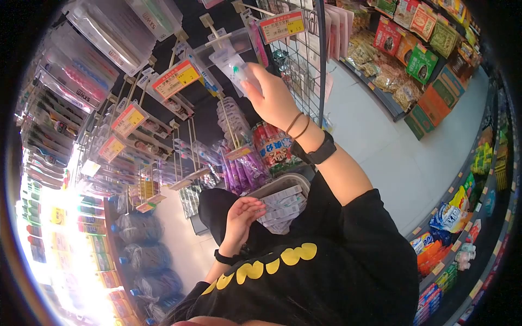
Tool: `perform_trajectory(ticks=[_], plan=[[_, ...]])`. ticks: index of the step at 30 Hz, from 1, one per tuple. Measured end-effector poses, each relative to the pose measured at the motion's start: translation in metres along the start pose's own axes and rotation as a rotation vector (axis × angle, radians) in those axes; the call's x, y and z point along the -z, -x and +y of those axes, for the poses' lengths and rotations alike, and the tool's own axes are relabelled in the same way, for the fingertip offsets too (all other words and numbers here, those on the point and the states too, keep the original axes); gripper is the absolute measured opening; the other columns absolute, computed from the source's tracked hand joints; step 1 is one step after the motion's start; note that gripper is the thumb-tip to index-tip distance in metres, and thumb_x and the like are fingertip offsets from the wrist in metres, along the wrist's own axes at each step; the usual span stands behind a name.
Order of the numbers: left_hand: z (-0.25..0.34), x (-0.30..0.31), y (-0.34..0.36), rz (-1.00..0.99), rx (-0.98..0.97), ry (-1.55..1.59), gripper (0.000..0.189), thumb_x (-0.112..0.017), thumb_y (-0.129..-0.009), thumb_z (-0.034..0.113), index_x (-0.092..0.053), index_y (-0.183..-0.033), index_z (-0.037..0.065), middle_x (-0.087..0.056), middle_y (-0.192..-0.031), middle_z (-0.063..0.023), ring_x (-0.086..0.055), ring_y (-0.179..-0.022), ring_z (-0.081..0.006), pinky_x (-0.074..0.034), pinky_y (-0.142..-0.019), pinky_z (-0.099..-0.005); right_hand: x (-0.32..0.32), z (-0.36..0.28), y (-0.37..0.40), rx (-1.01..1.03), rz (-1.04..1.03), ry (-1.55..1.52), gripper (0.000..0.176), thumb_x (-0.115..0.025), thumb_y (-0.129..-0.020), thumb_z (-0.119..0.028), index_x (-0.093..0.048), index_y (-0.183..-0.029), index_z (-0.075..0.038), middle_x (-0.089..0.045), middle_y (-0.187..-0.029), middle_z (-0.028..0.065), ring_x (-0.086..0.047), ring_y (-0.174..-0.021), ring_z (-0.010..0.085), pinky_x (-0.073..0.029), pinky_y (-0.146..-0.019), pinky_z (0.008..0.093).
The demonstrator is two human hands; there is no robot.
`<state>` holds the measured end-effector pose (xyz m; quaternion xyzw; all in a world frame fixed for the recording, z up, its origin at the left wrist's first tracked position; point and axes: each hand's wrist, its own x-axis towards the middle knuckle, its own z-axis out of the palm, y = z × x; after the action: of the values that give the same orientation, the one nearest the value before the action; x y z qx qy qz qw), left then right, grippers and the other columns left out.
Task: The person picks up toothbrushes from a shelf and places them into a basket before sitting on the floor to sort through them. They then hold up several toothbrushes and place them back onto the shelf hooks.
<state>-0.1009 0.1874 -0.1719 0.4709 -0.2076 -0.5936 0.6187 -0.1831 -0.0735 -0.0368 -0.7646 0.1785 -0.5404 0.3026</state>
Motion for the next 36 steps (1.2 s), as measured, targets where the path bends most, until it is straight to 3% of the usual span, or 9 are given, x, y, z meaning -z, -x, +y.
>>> perform_trajectory(ticks=[8,14,18,22,23,24,26,27,36], plan=[[-0.005,-0.003,-0.003,-0.01,-0.07,-0.004,0.033,-0.038,-0.078,-0.018,-0.048,-0.106,-0.002,-0.057,-0.106,-0.0139,-0.055,-0.11,-0.0257,-0.047,-0.094,-0.0436,-0.006,0.01,-0.016,-0.02,-0.037,0.028,0.031,-0.055,-0.087,-0.017,-0.049,-0.112,0.0,-0.063,-0.09,0.0218,-0.061,-0.084,0.0382,-0.048,-0.072,0.0395],[-0.007,0.001,0.0,0.005,-0.105,-0.018,0.038,-0.043,-0.075,-0.022,-0.05,-0.105,0.0,-0.056,-0.107,-0.0105,-0.055,-0.11,-0.0234,-0.045,-0.096,-0.0399,-0.018,0.013,-0.021,-0.068,0.059,-0.067,0.033,-0.053,-0.087,-0.018,-0.048,-0.113,0.002,-0.062,-0.09,0.023,-0.06,-0.084,0.0383,-0.047,-0.071,0.0412],[-0.007,0.002,0.003,0.005,-0.115,0.019,0.044,-0.038,-0.072,-0.024,-0.049,-0.107,0.001,-0.055,-0.109,-0.011,-0.053,-0.112,-0.0241,-0.045,-0.096,-0.0424,-0.03,0.044,-0.052,-0.071,-0.043,0.204,0.037,-0.052,-0.088,-0.024,-0.049,-0.114,0.002,-0.061,-0.093,0.0246,-0.059,-0.087,0.0391,-0.047,-0.074,0.0432],[0.0,-0.001,0.009,0.024,-0.212,0.092,0.053,-0.032,-0.067,-0.024,-0.043,-0.112,0.001,-0.05,-0.116,-0.0151,-0.048,-0.117,-0.0297,-0.044,-0.094,-0.0554,-0.021,0.042,-0.067,-0.206,-0.166,0.09,0.036,-0.051,-0.086,-0.026,-0.054,-0.108,0.001,-0.061,-0.092,0.0256,-0.058,-0.089,0.0404,-0.047,-0.076,0.045],[0.003,0.0,0.012,0.041,-0.24,0.101,0.054,-0.032,-0.067,-0.023,-0.043,-0.113,0.002,-0.048,-0.117,-0.0152,-0.048,-0.118,-0.0297,-0.044,-0.093,-0.0575,-0.027,0.064,-0.07,-0.02,0.082,0.145,0.032,-0.052,-0.083,-0.022,-0.056,-0.103,0.002,-0.06,-0.092,0.0256,-0.058,-0.089,0.0404,-0.046,-0.076,0.0461],[0.004,0.002,0.013,0.038,-0.248,0.096,0.054,-0.032,-0.067,-0.023,-0.043,-0.113,0.002,-0.048,-0.117,-0.0152,-0.048,-0.118,-0.0297,-0.044,-0.093,-0.0575,-0.024,0.087,-0.076,-0.013,0.087,0.141,0.032,-0.052,-0.083,-0.022,-0.056,-0.103,0.002,-0.06,-0.092,0.0256,-0.058,-0.089,0.0404,-0.046,-0.076,0.0461],[0.004,0.005,0.017,0.041,-0.308,0.078,0.053,-0.03,-0.067,-0.022,-0.042,-0.113,0.001,-0.047,-0.116,-0.0146,-0.048,-0.117,-0.03,-0.043,-0.093,-0.0595,-0.015,0.1,-0.085,-0.183,0.199,0.269,0.043,-0.058,-0.084,-0.03,-0.049,-0.114,-0.001,-0.06,-0.096,0.0162,-0.059,-0.092,0.0306,-0.046,-0.081,0.038],[0.004,0.005,0.019,0.043,-0.308,0.075,0.053,-0.03,-0.067,-0.022,-0.042,-0.113,0.001,-0.047,-0.116,-0.0146,-0.048,-0.117,-0.03,-0.043,-0.093,-0.0595,-0.023,0.128,-0.095,-0.188,0.295,0.304,0.049,-0.062,-0.08,-0.032,-0.048,-0.11,0.003,-0.057,-0.104,0.0227,-0.056,-0.097,0.0354,-0.045,-0.084,0.0387],[-0.002,0.008,0.029,0.087,-0.325,0.028,0.046,-0.027,-0.069,-0.021,-0.043,-0.108,-0.001,-0.048,-0.112,-0.015,-0.052,-0.11,-0.0275,-0.051,-0.088,-0.052,-0.044,0.165,-0.155,-0.269,0.237,0.508,0.06,-0.078,-0.065,-0.035,-0.053,-0.099,0.007,-0.06,-0.098,0.0281,-0.06,-0.095,0.0363,-0.048,-0.078,0.0407]])
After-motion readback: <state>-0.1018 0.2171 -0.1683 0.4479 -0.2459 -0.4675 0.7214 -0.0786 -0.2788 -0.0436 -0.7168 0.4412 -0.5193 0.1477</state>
